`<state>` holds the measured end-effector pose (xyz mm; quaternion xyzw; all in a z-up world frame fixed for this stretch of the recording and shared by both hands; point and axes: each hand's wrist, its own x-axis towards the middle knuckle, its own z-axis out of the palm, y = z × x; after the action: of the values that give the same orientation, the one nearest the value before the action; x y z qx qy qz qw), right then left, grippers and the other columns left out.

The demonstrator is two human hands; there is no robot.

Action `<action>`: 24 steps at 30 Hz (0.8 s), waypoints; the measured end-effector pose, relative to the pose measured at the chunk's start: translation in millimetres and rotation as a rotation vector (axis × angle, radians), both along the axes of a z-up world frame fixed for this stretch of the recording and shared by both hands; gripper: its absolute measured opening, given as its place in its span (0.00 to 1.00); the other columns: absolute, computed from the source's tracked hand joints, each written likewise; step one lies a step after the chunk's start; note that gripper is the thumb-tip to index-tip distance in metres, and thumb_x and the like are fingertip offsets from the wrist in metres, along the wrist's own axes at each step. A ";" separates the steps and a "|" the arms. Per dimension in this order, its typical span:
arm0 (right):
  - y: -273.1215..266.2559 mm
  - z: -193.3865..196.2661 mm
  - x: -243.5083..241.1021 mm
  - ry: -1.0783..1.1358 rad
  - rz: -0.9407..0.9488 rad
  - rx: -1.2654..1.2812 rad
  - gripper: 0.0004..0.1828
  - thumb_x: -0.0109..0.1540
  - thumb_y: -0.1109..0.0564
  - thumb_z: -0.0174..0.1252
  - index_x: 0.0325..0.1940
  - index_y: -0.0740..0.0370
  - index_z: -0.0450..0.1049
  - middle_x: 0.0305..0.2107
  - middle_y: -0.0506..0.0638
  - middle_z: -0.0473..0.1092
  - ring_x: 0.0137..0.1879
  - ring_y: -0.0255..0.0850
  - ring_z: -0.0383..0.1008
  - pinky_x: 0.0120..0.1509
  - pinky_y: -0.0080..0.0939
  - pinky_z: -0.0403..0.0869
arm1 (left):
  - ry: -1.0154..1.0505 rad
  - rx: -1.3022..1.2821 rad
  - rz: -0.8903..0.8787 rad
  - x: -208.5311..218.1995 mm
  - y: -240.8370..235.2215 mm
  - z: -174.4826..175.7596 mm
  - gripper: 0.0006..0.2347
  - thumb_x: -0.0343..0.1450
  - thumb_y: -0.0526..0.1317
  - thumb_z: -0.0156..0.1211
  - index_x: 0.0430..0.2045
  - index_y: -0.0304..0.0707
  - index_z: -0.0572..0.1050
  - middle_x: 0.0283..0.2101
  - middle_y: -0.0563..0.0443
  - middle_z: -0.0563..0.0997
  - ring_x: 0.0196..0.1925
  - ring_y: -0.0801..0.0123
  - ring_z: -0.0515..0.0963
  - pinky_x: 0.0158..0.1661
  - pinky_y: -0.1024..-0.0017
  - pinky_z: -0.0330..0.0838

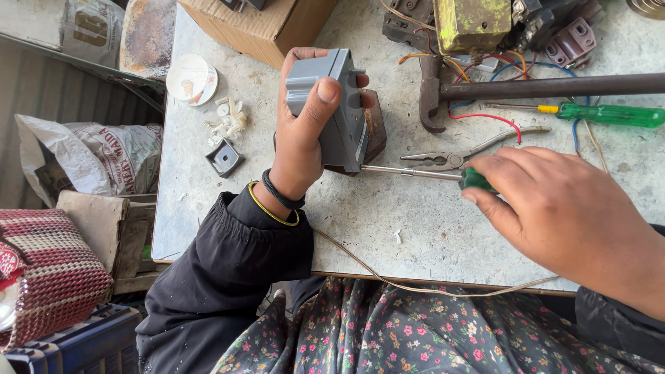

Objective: The person uses a screwdriver to loosen and tighten screws on a gray electrical socket while holding it in their left hand. They rotate the socket to access different sides and occasionally use pliers to adjust wires. The task involves repeated screw manipulation without visible final assembly or testing.

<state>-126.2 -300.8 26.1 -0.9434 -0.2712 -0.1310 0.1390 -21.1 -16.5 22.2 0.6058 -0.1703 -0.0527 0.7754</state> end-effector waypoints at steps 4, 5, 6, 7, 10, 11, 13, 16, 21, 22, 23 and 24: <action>0.1 6.8 -2.7 -0.129 0.083 0.066 0.18 0.60 0.48 0.63 0.48 0.61 0.76 0.38 0.50 0.76 0.46 0.47 0.77 0.49 0.48 0.73 | 0.015 -0.014 0.011 0.0 -0.5 -1.6 0.30 0.71 0.58 0.67 0.54 0.33 0.62 0.48 0.34 0.78 0.47 0.57 0.85 0.49 0.63 0.81; 0.2 8.6 -3.1 -0.199 0.106 0.067 0.18 0.60 0.49 0.63 0.49 0.61 0.77 0.38 0.49 0.76 0.44 0.47 0.76 0.47 0.48 0.73 | 0.020 -0.024 0.016 0.0 -0.7 -2.0 0.31 0.71 0.58 0.67 0.54 0.32 0.62 0.49 0.34 0.77 0.47 0.57 0.85 0.49 0.63 0.81; 0.1 10.1 -3.1 -0.264 0.120 0.033 0.17 0.59 0.52 0.63 0.49 0.61 0.76 0.38 0.49 0.76 0.45 0.47 0.76 0.48 0.49 0.73 | 0.001 -0.003 0.017 -1.2 -0.7 -2.8 0.31 0.72 0.58 0.68 0.55 0.33 0.61 0.49 0.33 0.77 0.48 0.57 0.84 0.50 0.63 0.81; -0.3 11.1 -2.4 -0.330 0.135 -0.001 0.16 0.58 0.55 0.62 0.49 0.60 0.76 0.38 0.49 0.76 0.46 0.47 0.77 0.49 0.50 0.73 | -0.018 0.017 0.018 -3.0 -0.5 -3.5 0.31 0.72 0.58 0.68 0.55 0.33 0.61 0.50 0.33 0.77 0.49 0.57 0.84 0.51 0.62 0.81; -1.1 12.0 0.3 -0.380 0.105 -0.061 0.16 0.56 0.57 0.63 0.48 0.58 0.77 0.36 0.49 0.76 0.43 0.47 0.77 0.45 0.47 0.73 | -0.022 0.014 0.024 -2.7 0.0 -4.3 0.32 0.71 0.59 0.68 0.55 0.33 0.61 0.50 0.32 0.76 0.49 0.56 0.84 0.51 0.62 0.81; -1.3 12.0 1.0 -0.374 0.084 -0.073 0.17 0.55 0.56 0.63 0.48 0.57 0.77 0.35 0.50 0.76 0.42 0.47 0.77 0.43 0.45 0.72 | -0.016 0.002 0.028 -2.0 0.1 -4.0 0.32 0.71 0.60 0.67 0.55 0.33 0.61 0.50 0.32 0.76 0.48 0.56 0.85 0.50 0.62 0.81; -0.4 9.1 1.3 -0.125 -0.058 -0.227 0.23 0.56 0.44 0.65 0.50 0.58 0.78 0.32 0.49 0.75 0.37 0.45 0.77 0.40 0.44 0.73 | -0.011 -0.004 0.027 -1.8 0.8 -3.8 0.32 0.71 0.60 0.68 0.56 0.33 0.61 0.51 0.31 0.76 0.49 0.56 0.84 0.50 0.62 0.82; 1.3 0.8 -1.0 0.056 -0.149 -0.352 0.23 0.61 0.35 0.64 0.45 0.55 0.76 0.29 0.47 0.74 0.36 0.43 0.78 0.39 0.42 0.74 | 0.000 -0.008 0.029 -2.5 1.8 -5.3 0.33 0.71 0.60 0.67 0.57 0.34 0.60 0.50 0.32 0.76 0.49 0.57 0.84 0.49 0.62 0.81; -0.1 2.6 1.3 -0.044 0.007 0.040 0.20 0.58 0.46 0.65 0.46 0.62 0.75 0.34 0.53 0.75 0.40 0.48 0.77 0.43 0.46 0.74 | -0.010 -0.015 0.021 -2.1 1.7 -4.8 0.33 0.71 0.60 0.68 0.57 0.34 0.60 0.51 0.32 0.76 0.49 0.57 0.84 0.49 0.62 0.82; 0.6 4.4 1.9 -0.059 0.013 0.041 0.19 0.57 0.47 0.65 0.45 0.61 0.75 0.35 0.53 0.75 0.41 0.49 0.77 0.44 0.47 0.74 | -0.005 -0.006 0.021 -2.8 2.6 -4.7 0.33 0.71 0.60 0.68 0.56 0.34 0.60 0.51 0.32 0.76 0.49 0.57 0.84 0.49 0.62 0.82; 1.4 6.2 2.3 -0.074 0.019 0.042 0.19 0.57 0.47 0.66 0.45 0.61 0.75 0.35 0.52 0.74 0.41 0.49 0.77 0.46 0.47 0.74 | -0.001 0.003 0.021 -3.3 3.5 -4.7 0.32 0.71 0.60 0.67 0.56 0.34 0.60 0.51 0.32 0.76 0.49 0.57 0.84 0.48 0.62 0.82; 1.9 7.9 1.7 -0.128 0.044 0.040 0.18 0.56 0.50 0.66 0.45 0.60 0.75 0.36 0.51 0.74 0.42 0.49 0.78 0.45 0.48 0.73 | -0.015 0.025 0.027 -3.3 3.8 -4.7 0.32 0.71 0.60 0.67 0.56 0.34 0.60 0.51 0.32 0.77 0.49 0.56 0.84 0.49 0.62 0.82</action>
<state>-124.6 -298.9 33.9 -0.9239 -0.2976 -0.1933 0.1433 -24.4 -12.7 17.5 0.6180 -0.1670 -0.0397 0.7672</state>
